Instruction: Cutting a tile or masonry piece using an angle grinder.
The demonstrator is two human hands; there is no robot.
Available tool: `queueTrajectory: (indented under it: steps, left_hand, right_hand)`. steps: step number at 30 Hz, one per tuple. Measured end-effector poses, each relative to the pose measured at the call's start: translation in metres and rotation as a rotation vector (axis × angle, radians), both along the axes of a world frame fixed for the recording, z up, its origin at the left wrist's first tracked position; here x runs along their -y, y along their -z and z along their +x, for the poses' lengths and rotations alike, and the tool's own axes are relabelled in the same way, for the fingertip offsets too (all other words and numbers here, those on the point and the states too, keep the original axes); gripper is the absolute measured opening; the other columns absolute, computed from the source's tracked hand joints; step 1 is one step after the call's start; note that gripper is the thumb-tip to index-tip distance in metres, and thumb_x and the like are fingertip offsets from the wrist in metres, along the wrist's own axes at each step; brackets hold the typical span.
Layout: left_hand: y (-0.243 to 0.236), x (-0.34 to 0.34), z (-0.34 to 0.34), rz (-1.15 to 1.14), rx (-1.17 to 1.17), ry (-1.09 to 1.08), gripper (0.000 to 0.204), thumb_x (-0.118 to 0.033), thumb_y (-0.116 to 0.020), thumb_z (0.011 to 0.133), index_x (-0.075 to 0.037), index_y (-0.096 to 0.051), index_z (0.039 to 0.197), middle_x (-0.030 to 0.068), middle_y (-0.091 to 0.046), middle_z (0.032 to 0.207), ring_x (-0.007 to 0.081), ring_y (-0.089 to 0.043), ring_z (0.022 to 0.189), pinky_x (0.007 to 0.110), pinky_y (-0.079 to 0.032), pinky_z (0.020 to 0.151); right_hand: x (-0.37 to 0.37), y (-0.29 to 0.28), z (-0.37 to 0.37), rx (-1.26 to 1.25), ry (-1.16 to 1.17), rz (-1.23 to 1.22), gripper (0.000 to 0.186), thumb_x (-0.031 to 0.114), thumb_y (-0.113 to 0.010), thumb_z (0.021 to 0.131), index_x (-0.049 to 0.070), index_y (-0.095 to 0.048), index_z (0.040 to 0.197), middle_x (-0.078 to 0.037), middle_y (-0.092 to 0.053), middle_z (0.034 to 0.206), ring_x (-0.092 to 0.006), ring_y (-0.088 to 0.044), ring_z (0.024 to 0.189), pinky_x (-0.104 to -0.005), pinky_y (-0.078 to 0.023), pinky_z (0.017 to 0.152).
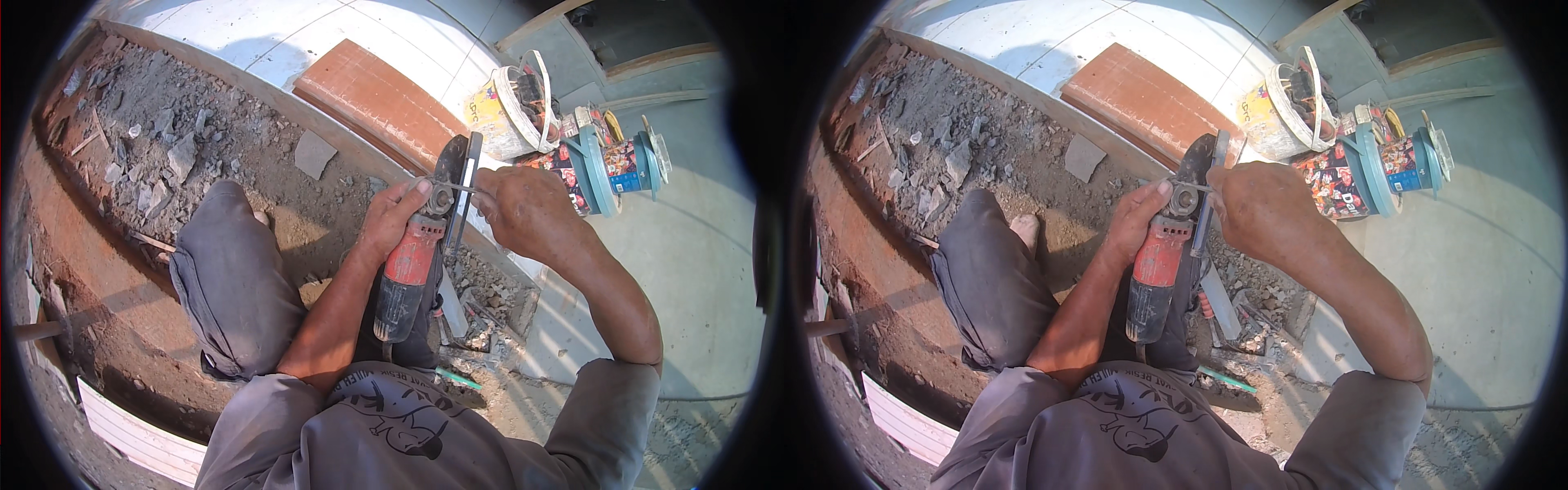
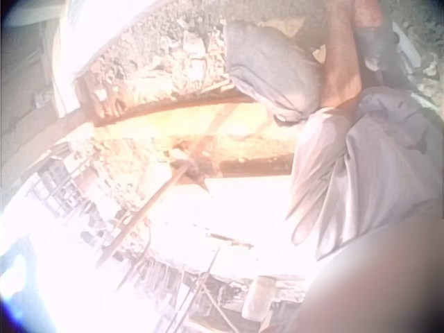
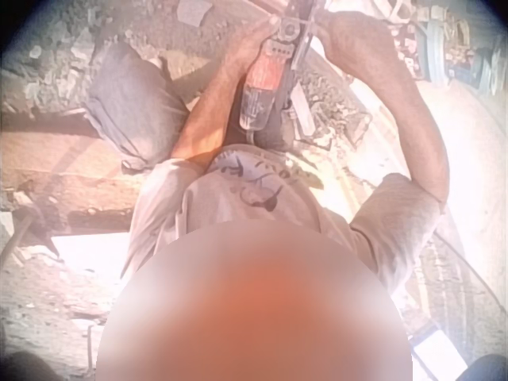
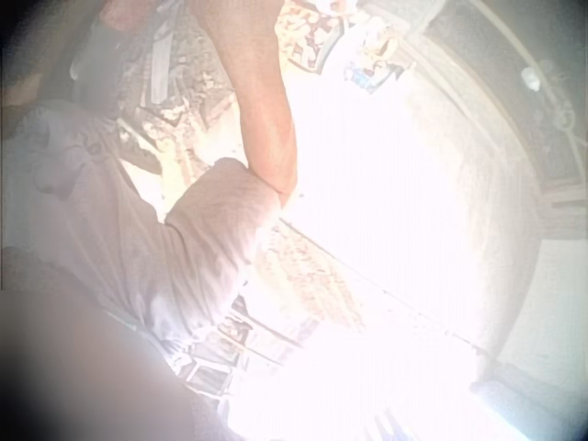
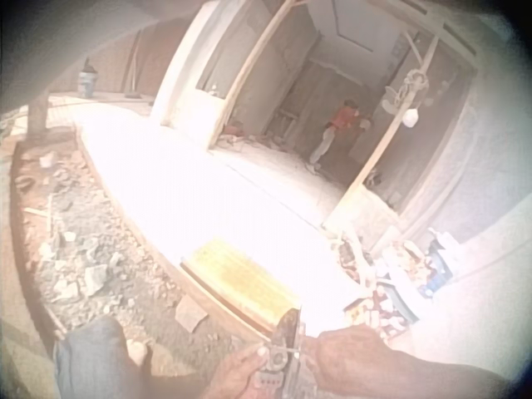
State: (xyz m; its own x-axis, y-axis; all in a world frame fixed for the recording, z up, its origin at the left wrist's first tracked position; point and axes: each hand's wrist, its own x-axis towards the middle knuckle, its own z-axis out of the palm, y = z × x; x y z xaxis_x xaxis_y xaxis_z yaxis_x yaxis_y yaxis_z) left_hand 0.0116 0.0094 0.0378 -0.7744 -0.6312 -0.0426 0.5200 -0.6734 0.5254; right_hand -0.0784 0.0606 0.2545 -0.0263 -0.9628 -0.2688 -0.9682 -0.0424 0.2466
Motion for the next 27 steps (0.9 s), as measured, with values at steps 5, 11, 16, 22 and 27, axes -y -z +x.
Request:
queueTrajectory:
  steps: [5,11,16,22,27]
  left_hand:
    - [-0.001,0.0,0.002,-0.007,0.02,-0.002,0.037,-0.035,-0.06,0.098,0.0,-0.065,0.111,0.0075,-0.07,0.091,0.0141,-0.068,0.074,0.029,-0.057,0.064]
    - [-0.002,0.0,0.001,-0.032,0.011,0.003,0.038,-0.035,-0.06,0.097,0.0,-0.064,0.112,0.0071,-0.069,0.09,0.0138,-0.067,0.073,0.029,-0.057,0.063]
    - [-0.004,0.0,0.002,-0.025,0.037,-0.017,0.038,-0.035,-0.06,0.097,0.0,-0.064,0.112,0.0076,-0.069,0.09,0.0138,-0.067,0.072,0.029,-0.056,0.063]
    - [0.001,0.0,-0.001,-0.054,0.022,-0.052,0.04,-0.036,-0.059,0.098,0.0,-0.064,0.114,0.0073,-0.069,0.09,0.0138,-0.067,0.073,0.029,-0.056,0.064]
    - [0.0,0.0,0.002,-0.042,0.025,-0.001,0.04,-0.037,-0.058,0.098,-0.001,-0.065,0.114,0.0069,-0.069,0.09,0.0134,-0.067,0.073,0.029,-0.056,0.064]
  right_hand:
    - [-0.005,0.004,0.004,-0.149,-0.075,-0.1,0.013,0.011,-0.063,0.08,0.006,-0.065,0.092,-0.015,-0.062,0.073,-0.0303,-0.067,0.071,-0.0433,-0.051,0.06]
    - [-0.003,0.002,0.012,-0.156,-0.21,-0.103,0.012,0.006,-0.064,0.076,0.004,-0.062,0.088,-0.013,-0.059,0.082,-0.0279,-0.066,0.078,-0.0399,-0.053,0.059]
    - [0.0,-0.003,0.014,-0.112,-0.301,-0.15,0.011,0.004,-0.064,0.075,0.005,-0.061,0.086,-0.011,-0.057,0.083,-0.0268,-0.064,0.082,-0.0383,-0.052,0.061]
    - [0.001,-0.007,0.016,-0.2,-0.394,-0.182,0.005,0.007,-0.065,0.074,0.006,-0.062,0.078,-0.011,-0.056,0.081,-0.0273,-0.063,0.083,-0.0383,-0.049,0.067]
    - [0.004,-0.005,0.013,-0.167,-0.34,-0.113,0.007,0.008,-0.066,0.073,0.006,-0.062,0.077,-0.013,-0.059,0.084,-0.0278,-0.064,0.079,-0.0387,-0.049,0.067]
